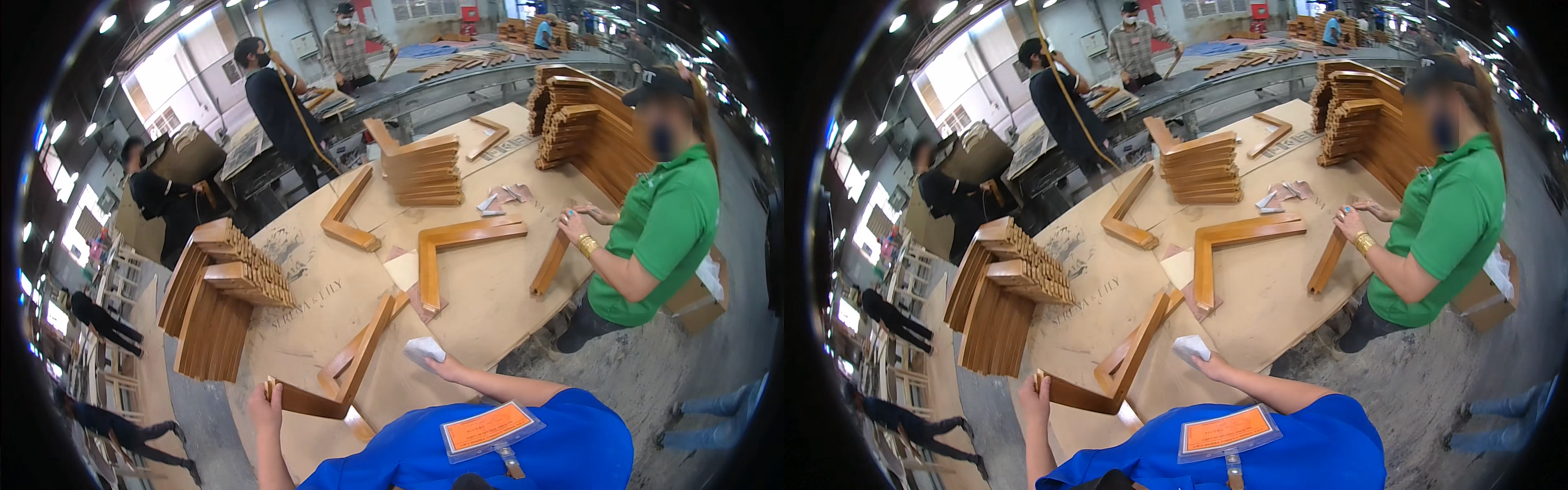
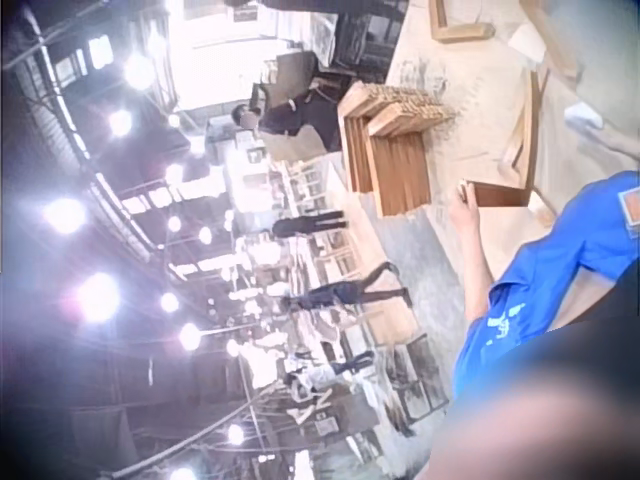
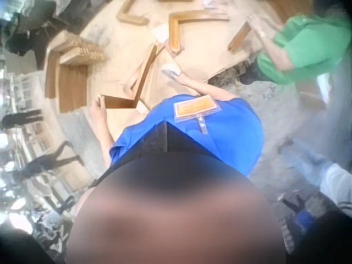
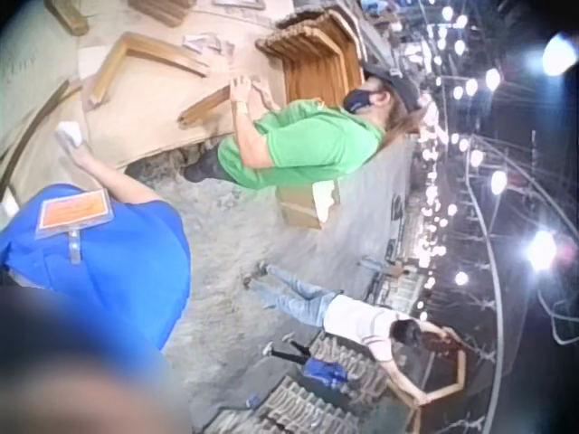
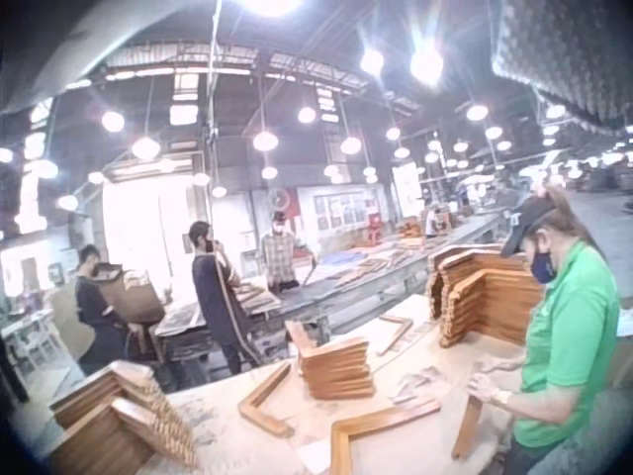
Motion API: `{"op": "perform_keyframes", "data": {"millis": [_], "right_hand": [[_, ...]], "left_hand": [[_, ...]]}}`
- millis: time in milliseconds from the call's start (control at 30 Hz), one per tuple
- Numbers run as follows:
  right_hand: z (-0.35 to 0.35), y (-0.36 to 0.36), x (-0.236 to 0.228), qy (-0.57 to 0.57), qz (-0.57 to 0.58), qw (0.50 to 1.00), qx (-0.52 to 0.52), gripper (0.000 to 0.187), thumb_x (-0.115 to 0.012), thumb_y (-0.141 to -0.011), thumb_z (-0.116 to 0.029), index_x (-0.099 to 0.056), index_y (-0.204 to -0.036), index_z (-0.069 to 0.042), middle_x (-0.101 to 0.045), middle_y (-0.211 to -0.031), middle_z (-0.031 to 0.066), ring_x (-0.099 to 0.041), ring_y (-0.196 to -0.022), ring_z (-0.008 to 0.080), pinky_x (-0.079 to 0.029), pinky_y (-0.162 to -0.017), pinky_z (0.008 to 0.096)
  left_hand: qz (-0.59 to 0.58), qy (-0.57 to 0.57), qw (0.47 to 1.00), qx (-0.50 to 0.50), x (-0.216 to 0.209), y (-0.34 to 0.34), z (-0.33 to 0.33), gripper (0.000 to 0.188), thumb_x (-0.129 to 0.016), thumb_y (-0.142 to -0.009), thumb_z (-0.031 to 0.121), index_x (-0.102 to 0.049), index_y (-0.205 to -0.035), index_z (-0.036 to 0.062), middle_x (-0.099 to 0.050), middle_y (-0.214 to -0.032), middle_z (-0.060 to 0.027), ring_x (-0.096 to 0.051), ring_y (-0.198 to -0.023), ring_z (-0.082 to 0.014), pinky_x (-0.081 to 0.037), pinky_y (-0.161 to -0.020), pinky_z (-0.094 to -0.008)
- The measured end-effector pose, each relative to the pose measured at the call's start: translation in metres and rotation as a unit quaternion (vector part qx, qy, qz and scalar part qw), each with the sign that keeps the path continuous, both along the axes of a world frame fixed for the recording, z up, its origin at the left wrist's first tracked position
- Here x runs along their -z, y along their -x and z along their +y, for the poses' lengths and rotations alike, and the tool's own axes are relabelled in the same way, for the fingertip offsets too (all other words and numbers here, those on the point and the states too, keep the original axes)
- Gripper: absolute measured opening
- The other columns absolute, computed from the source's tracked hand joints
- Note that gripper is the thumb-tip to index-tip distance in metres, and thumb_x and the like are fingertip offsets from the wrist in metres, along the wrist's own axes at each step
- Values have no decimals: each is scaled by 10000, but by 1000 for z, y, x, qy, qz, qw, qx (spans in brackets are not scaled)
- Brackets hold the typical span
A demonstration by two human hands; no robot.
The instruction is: The person wipes multiple L-shaped wooden furniture parts with a white cloth on a workbench. They handle each piece one at a time, turning them over to wipe different sides, then place them back on the table. Other workers are visible in the background performing similar tasks.
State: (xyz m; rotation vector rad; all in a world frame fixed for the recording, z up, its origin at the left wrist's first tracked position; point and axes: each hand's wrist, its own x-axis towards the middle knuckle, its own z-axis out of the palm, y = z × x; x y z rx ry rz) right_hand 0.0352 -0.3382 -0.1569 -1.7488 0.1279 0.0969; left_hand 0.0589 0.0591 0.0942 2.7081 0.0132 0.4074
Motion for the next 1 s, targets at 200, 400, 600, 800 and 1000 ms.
{"op": "perform_keyframes", "data": {"millis": [200,400,600,800,1000], "right_hand": [[24,20,-45,-19,-6,1000,7,384,-522,-948,-290,-571,-1236,-39,-654,-1116,171,-616,-1048,272,-468,-905,374],[98,33,-103,-37,-202,977,-54,395,-521,-948,-180,-479,-1316,-44,-569,-1260,187,-526,-1190,323,-394,-1010,379],[156,27,-132,-57,-126,985,-101,474,-506,-956,-219,-390,-1378,-36,-506,-1331,201,-475,-1250,315,-367,-1042,375],[176,13,-163,-96,-193,977,2,673,-645,-899,-368,-359,-1373,14,-483,-1349,189,-464,-1252,272,-377,-1025,354],[130,11,-211,-233,-213,949,-18,525,-675,-891,-257,-447,-1291,-5,-606,-1208,88,-552,-1127,176,-433,-977,334]], "left_hand": [[-34,97,986,130,-98,-20,-1,425,-596,-925,243,-439,-630,-19,-373,-535,-84,-325,-532,-126,-292,-476,-342],[31,102,978,178,-135,-67,-20,452,-561,-938,274,-479,-636,-53,-412,-528,-93,-354,-534,-118,-321,-491,-342],[63,54,979,185,-105,-122,-84,448,-563,-904,324,-568,-720,-84,-533,-584,-198,-519,-539,-260,-413,-563,-397],[35,-59,971,227,-138,-149,-170,389,-524,-875,316,-637,-916,-55,-633,-927,-293,-613,-954,-416,-473,-836,-445],[139,246,892,352,-128,-143,-212,537,-608,-861,292,-487,-1297,3,-657,-1057,-233,-623,-1026,-337,-461,-898,-432]]}}
